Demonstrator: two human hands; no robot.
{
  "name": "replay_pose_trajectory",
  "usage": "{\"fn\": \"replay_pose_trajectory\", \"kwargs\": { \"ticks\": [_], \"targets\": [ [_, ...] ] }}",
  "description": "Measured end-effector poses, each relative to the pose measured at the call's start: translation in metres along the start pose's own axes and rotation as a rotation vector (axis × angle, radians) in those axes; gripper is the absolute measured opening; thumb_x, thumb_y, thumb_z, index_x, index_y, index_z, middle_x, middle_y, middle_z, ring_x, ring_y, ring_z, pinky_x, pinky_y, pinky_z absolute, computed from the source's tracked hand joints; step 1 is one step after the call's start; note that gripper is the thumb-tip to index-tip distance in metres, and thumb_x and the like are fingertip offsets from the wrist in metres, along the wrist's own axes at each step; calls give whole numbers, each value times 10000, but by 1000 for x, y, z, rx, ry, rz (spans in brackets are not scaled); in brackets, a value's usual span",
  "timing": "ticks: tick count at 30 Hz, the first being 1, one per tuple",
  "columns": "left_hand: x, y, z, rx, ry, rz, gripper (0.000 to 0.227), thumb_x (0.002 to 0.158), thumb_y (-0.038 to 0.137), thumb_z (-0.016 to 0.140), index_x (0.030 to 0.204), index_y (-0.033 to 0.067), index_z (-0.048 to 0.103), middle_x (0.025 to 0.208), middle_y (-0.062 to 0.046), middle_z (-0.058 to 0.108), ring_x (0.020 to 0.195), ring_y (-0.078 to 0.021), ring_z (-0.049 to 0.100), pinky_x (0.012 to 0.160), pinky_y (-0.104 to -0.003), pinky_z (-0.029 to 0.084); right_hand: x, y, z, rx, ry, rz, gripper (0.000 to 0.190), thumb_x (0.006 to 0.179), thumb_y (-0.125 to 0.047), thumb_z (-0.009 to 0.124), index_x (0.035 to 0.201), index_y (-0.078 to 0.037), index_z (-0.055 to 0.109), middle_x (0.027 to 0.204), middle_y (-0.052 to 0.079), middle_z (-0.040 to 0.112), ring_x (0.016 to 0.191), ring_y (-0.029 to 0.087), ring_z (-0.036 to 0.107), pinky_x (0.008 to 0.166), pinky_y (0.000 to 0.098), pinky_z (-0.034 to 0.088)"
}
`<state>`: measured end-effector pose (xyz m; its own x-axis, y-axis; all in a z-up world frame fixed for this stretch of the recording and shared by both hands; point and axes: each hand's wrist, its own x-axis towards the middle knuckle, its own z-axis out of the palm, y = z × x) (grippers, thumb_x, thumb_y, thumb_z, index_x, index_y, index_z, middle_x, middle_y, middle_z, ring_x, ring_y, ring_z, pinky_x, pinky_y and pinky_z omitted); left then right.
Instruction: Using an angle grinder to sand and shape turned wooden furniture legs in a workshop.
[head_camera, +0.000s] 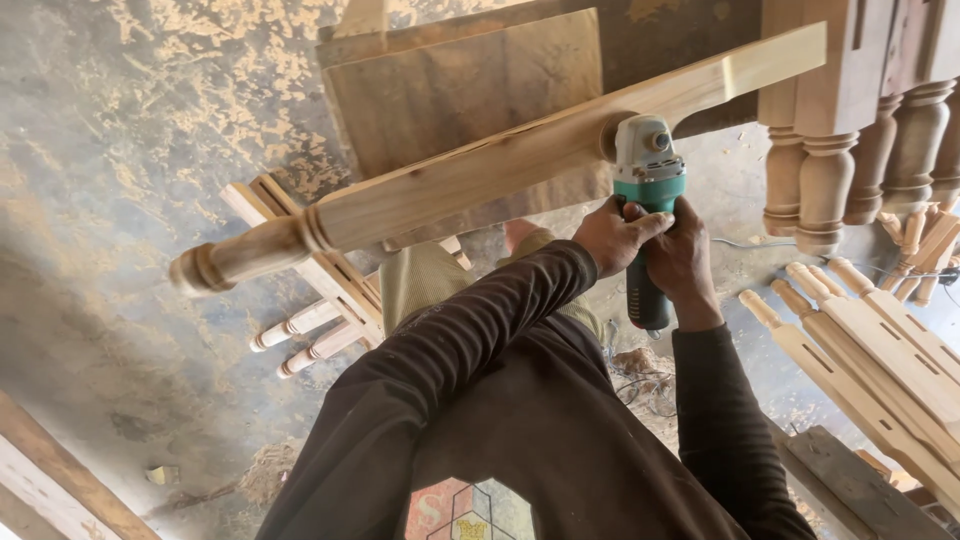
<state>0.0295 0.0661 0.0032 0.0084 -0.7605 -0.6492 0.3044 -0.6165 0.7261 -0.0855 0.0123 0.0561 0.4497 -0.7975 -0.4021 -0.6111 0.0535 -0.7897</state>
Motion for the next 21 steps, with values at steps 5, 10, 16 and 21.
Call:
{"fn": "replay_pose_trajectory", "kwargs": {
  "ticks": [5, 10, 16, 21],
  "targets": [
    [-59, -27, -49, -15, 42, -5, 714, 826, 553, 696, 1292, 17, 626, 1177, -200, 748, 1084, -300, 730, 967, -387, 552, -35, -21, 62, -35, -25, -12, 333, 993, -282, 754, 1156, -15, 638, 957, 79, 743, 860, 92, 655, 706, 309, 554],
    [-107, -64, -98, -18, -76, 78, 643, 911, 513, 661, 1341, 37, 617, 1220, -155, 748, 1146, -250, 701, 1040, -346, 470, -71, -30, 118, -139, -37, -7, 351, 920, -275, 773, 1138, -29, 650, 978, 127, 774, 881, 164, 740, 720, 339, 576],
    [-157, -119, -135, -282, 16, 116, 541, 905, 357, 760, 1277, -26, 675, 1091, -195, 725, 993, -257, 666, 903, -356, 546, -105, -74, 180, -244, -113, 1, 420, 871, -327, 803, 1149, -39, 678, 967, 173, 778, 884, 244, 773, 730, 396, 586],
    [-215, -124, -181, -493, 24, 27, 499, 869, 266, 762, 1291, 49, 607, 1157, -93, 707, 1043, -192, 673, 939, -333, 539, -122, -114, 224, -271, -224, 47, 487, 822, -330, 813, 1196, -58, 661, 986, 178, 783, 935, 274, 787, 772, 416, 610]
  ]
}}
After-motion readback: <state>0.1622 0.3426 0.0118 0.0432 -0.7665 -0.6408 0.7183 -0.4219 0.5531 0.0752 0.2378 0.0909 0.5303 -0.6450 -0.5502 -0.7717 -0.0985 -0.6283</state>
